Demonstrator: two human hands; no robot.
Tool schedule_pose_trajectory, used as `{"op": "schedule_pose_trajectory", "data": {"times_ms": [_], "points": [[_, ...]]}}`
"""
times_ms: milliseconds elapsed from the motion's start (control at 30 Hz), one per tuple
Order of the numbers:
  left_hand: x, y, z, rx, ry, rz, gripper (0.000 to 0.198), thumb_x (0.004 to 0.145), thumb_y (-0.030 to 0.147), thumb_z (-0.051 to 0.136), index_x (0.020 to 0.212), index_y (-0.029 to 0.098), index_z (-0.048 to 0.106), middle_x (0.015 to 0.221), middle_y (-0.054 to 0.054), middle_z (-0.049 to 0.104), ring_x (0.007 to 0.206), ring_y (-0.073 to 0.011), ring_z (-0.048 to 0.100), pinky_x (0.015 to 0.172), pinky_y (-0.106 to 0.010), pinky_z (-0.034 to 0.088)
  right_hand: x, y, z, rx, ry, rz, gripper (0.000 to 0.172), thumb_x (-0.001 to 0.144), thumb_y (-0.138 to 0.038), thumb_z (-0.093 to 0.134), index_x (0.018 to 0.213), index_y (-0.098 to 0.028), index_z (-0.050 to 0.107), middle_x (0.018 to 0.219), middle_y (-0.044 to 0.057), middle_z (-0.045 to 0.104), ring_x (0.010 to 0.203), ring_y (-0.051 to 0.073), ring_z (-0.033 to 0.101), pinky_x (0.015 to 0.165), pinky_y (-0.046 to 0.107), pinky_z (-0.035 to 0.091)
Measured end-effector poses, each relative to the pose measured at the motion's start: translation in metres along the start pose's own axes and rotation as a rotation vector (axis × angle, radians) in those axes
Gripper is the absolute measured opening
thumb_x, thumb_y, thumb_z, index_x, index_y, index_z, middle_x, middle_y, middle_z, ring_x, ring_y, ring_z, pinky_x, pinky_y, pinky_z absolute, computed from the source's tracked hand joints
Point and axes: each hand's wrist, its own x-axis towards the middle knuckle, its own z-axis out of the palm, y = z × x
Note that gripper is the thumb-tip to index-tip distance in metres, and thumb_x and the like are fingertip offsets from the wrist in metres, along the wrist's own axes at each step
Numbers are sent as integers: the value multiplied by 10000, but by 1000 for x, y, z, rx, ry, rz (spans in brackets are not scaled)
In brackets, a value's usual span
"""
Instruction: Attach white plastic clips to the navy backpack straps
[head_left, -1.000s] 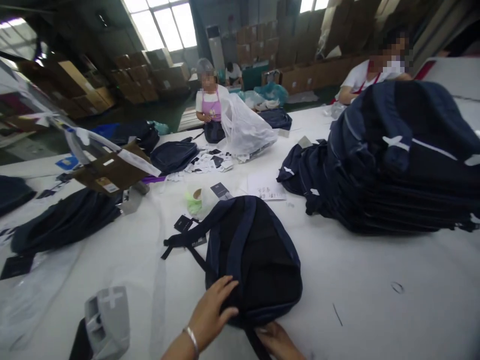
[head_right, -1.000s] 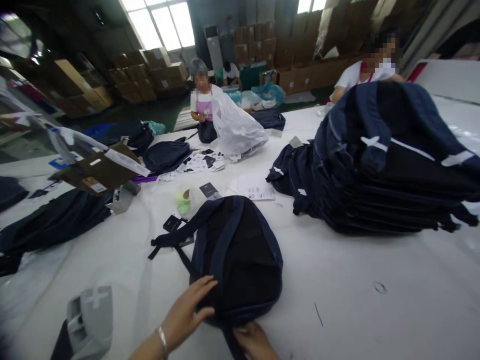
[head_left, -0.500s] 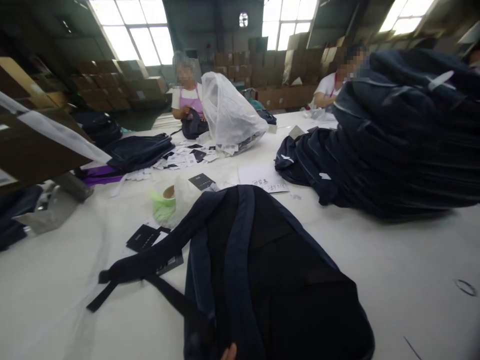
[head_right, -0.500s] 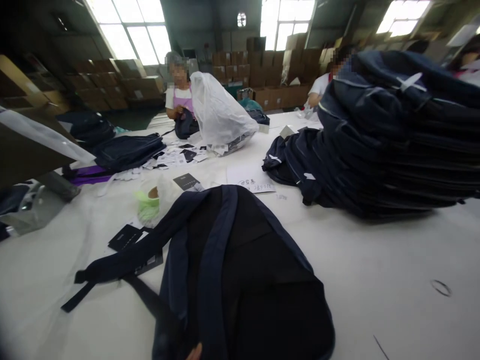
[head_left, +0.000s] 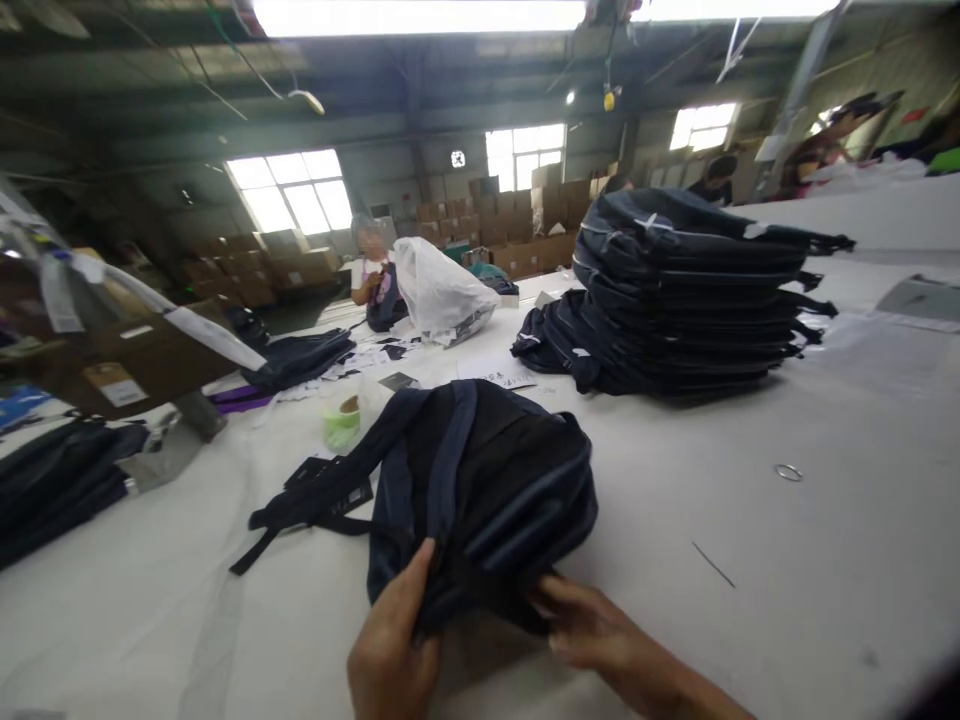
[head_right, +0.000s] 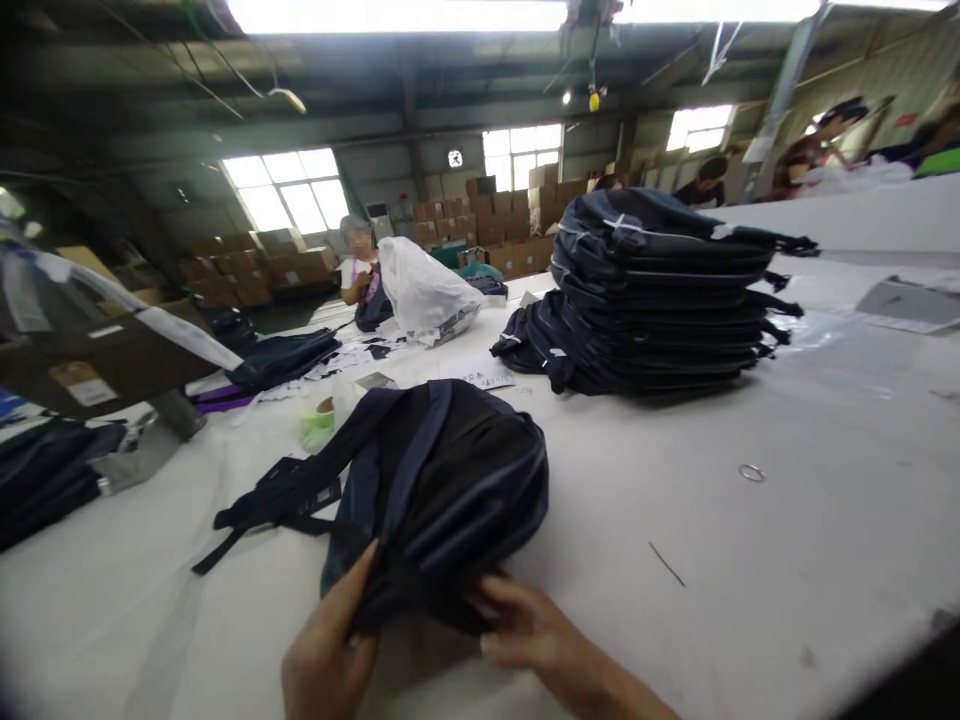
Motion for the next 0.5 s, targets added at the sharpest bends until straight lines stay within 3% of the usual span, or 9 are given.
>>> {"op": "schedule_pose_trajectory", "data": {"times_ms": [100,200,267,367,433,500], "points": [[43,15,-48,86,255,-286,533,788,235,558,1314,302,514,1084,-22,711,765,-219,695,671,-304,550,13,-36,13,-405,-52,-368,483,812,-358,630,1279,-269,545,1457,49,394,1353,233,335,1133,401,237],[73,23,-89,15,492,-465,484,790,399,611,1256,274,577,1096,-30,703,921,-253,666,832,-358,524,28,-36,15,-891,-54,-543,381,911,-336,477,1285,-291,533,1401,37,474,1343,208,342,1135,426,239],[79,26,-105,-63,602,-540,490,779,468,618,1217,249,612,1121,-42,690,1043,-282,620,932,-400,480,45,-18,9,-1163,-45,-509,426,906,-418,478,1315,-303,497,1434,44,435,1370,253,290,1139,506,178],[68,29,-112,-132,689,-663,534,757,534,619,1173,200,644,1062,-79,704,1013,-309,626,921,-451,482,77,11,-12,-1468,-16,-365,651,824,-586,533,1385,-281,409,1536,76,234,1418,326,117,1131,578,31],[51,29,-108,-148,694,-681,544,765,541,606,1183,193,635,1080,-93,696,1024,-313,622,931,-463,473,95,18,-34,-1570,43,-188,626,848,-598,476,1389,-293,399,1542,53,219,1424,310,92,1134,560,6],[33,29,-102,-143,660,-657,533,788,523,588,1213,204,611,1146,-100,672,1089,-314,596,966,-460,450,105,15,-58,-1586,129,-68,551,908,-543,377,1389,-276,401,1513,68,295,1407,317,170,1114,596,52]]}}
